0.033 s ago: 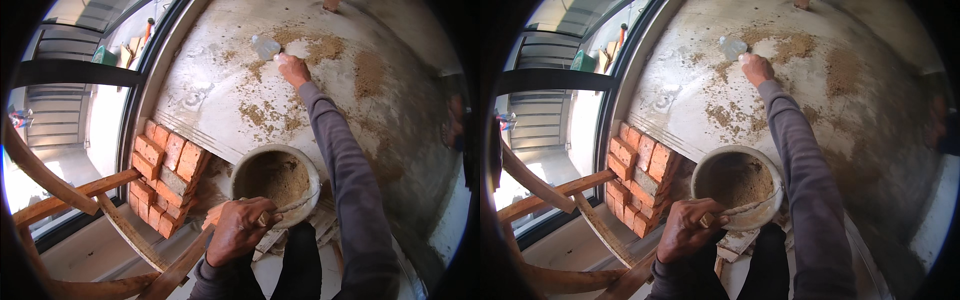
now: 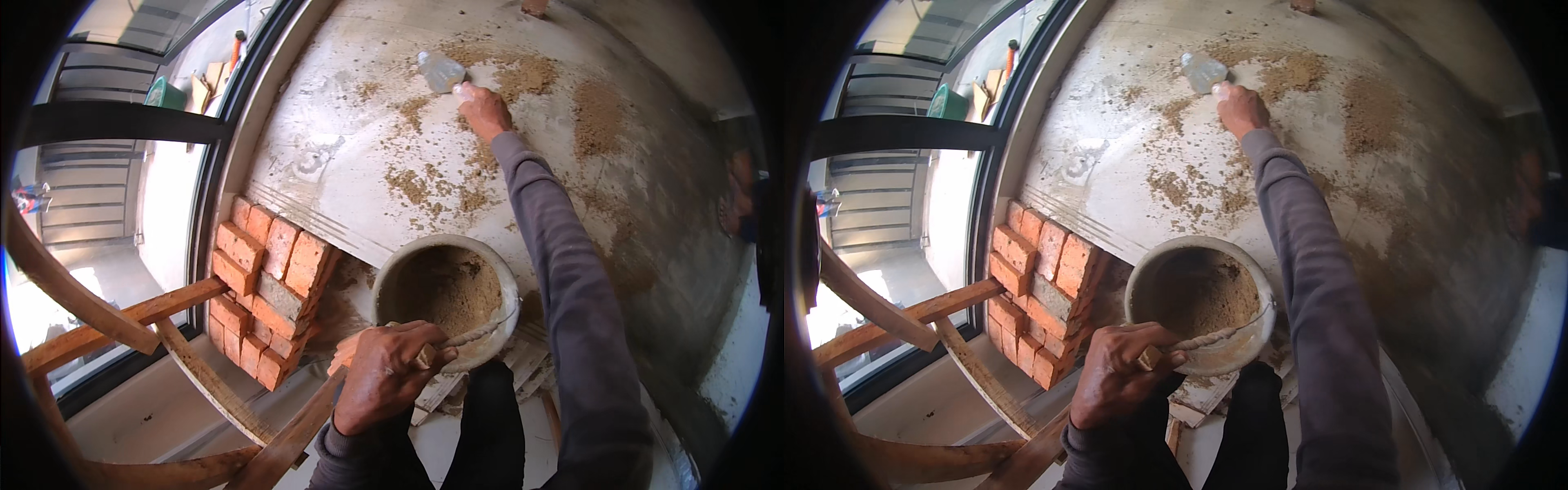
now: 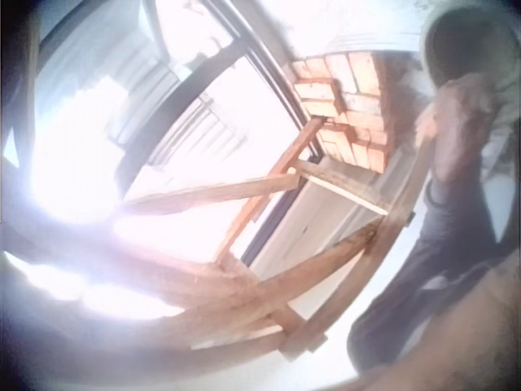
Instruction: The person uses a trowel to scoop mortar from a bucket and apply it onto a concrete floor and wall surface, spreading and smoothing the material. They lift the bucket to reposition it while working in a room under renovation.
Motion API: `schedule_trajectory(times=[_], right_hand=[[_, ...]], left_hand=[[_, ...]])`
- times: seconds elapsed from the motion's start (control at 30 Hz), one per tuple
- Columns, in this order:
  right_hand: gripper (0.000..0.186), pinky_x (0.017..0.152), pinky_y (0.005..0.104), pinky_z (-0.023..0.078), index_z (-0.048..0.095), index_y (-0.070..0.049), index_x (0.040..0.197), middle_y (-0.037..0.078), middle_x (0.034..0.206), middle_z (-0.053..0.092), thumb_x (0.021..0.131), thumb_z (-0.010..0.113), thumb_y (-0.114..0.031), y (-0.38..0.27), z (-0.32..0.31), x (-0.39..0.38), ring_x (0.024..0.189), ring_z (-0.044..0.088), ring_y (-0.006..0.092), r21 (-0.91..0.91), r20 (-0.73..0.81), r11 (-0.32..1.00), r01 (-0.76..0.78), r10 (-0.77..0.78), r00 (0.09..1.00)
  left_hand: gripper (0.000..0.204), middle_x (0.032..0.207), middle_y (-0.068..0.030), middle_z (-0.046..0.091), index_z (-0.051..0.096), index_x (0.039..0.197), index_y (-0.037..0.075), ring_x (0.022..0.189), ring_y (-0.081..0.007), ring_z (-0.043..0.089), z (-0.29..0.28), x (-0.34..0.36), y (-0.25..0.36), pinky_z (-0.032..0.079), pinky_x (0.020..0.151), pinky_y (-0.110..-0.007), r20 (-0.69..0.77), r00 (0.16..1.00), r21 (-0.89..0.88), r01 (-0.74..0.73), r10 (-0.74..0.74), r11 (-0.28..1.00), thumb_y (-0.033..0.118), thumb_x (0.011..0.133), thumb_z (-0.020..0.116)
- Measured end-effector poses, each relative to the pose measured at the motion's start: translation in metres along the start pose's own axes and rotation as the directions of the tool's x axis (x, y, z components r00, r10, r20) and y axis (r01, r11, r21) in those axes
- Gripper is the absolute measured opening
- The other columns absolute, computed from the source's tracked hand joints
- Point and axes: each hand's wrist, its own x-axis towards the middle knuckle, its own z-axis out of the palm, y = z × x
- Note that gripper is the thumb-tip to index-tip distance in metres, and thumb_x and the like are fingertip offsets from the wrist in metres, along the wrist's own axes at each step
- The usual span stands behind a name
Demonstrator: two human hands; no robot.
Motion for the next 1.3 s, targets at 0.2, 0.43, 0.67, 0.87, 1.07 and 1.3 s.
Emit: schedule_trajectory(times=[0.2, 0.43, 0.67, 0.87, 1.07, 1.3], right_hand=[[0.047, 0.093, 0.0450, 0.053, 0.066, -0.016, 0.129, 0.019, 0.118, 0.068, 0.085, 0.062, -0.032, 0.145, -0.094, -0.004, 0.108, 0.066, 0.0381, -0.096, -0.295, 0.981, -0.167, 0.132, 0.946], [0.039, 0.038, 0.0354, 0.043, 0.070, -0.008, 0.108, 0.007, 0.067, 0.061, 0.093, 0.064, -0.043, 0.274, -0.182, -0.068, 0.046, 0.056, 0.0164, 0.381, -0.489, 0.797, -0.469, 0.604, 0.629], [0.048, 0.041, 0.0320, 0.048, 0.063, -0.009, 0.132, 0.008, 0.071, 0.064, 0.094, 0.063, -0.038, 0.157, -0.093, -0.145, 0.047, 0.057, 0.0143, 0.461, -0.112, 0.835, -0.302, 0.392, 0.913], [0.055, 0.045, 0.0278, 0.048, 0.058, -0.010, 0.138, 0.010, 0.090, 0.068, 0.097, 0.055, -0.046, 0.207, -0.102, -0.171, 0.055, 0.058, 0.0110, 0.297, -0.263, 0.863, -0.409, 0.486, 0.834], [0.049, 0.050, 0.0353, 0.048, 0.056, 0.000, 0.137, 0.014, 0.096, 0.067, 0.097, 0.058, -0.030, 0.275, -0.195, -0.144, 0.061, 0.061, 0.0216, 0.469, -0.337, 0.710, -0.526, 0.694, 0.636], [0.051, 0.044, 0.0320, 0.041, 0.055, -0.007, 0.141, 0.007, 0.077, 0.059, 0.097, 0.059, -0.032, 0.203, -0.176, -0.135, 0.053, 0.051, 0.0130, 0.612, -0.069, 0.676, -0.411, 0.563, 0.824]], left_hand=[[0.013, 0.076, -0.0117, 0.065, 0.066, 0.088, 0.003, 0.061, -0.0274, 0.067, -0.004, 0.005, 0.009, 0.048, 0.055, -0.037, 0.029, 0.999, 0.030, 0.028, -0.029, 0.999, 0.014, 0.086, 0.074], [0.015, 0.078, -0.0129, 0.069, 0.067, 0.087, 0.001, 0.062, -0.0262, 0.069, -0.001, 0.005, 0.004, 0.051, 0.055, -0.035, 0.024, 1.000, 0.042, -0.020, 0.019, 0.999, 0.013, 0.085, 0.075], [0.017, 0.080, -0.0137, 0.071, 0.068, 0.087, 0.002, 0.061, -0.0267, 0.070, 0.005, 0.003, 0.006, 0.052, 0.057, -0.035, 0.028, 0.999, 0.118, -0.028, 0.025, 0.993, 0.016, 0.085, 0.076], [0.017, 0.078, -0.0145, 0.070, 0.068, 0.089, 0.001, 0.061, -0.0273, 0.070, 0.005, -0.008, 0.003, 0.052, 0.057, -0.035, 0.019, 1.000, 0.086, 0.020, -0.022, 0.996, 0.017, 0.086, 0.075], [0.017, 0.075, -0.0151, 0.069, 0.068, 0.088, 0.001, 0.061, -0.0274, 0.069, 0.013, -0.013, 0.002, 0.051, 0.056, -0.035, 0.013, 1.000, 0.093, 0.016, -0.018, 0.995, 0.016, 0.086, 0.075], [0.017, 0.074, -0.0149, 0.068, 0.067, 0.086, 0.000, 0.060, -0.0268, 0.068, 0.017, -0.020, 0.003, 0.052, 0.058, -0.036, 0.004, 1.000, 0.096, 0.020, -0.020, 0.995, 0.015, 0.086, 0.075]])
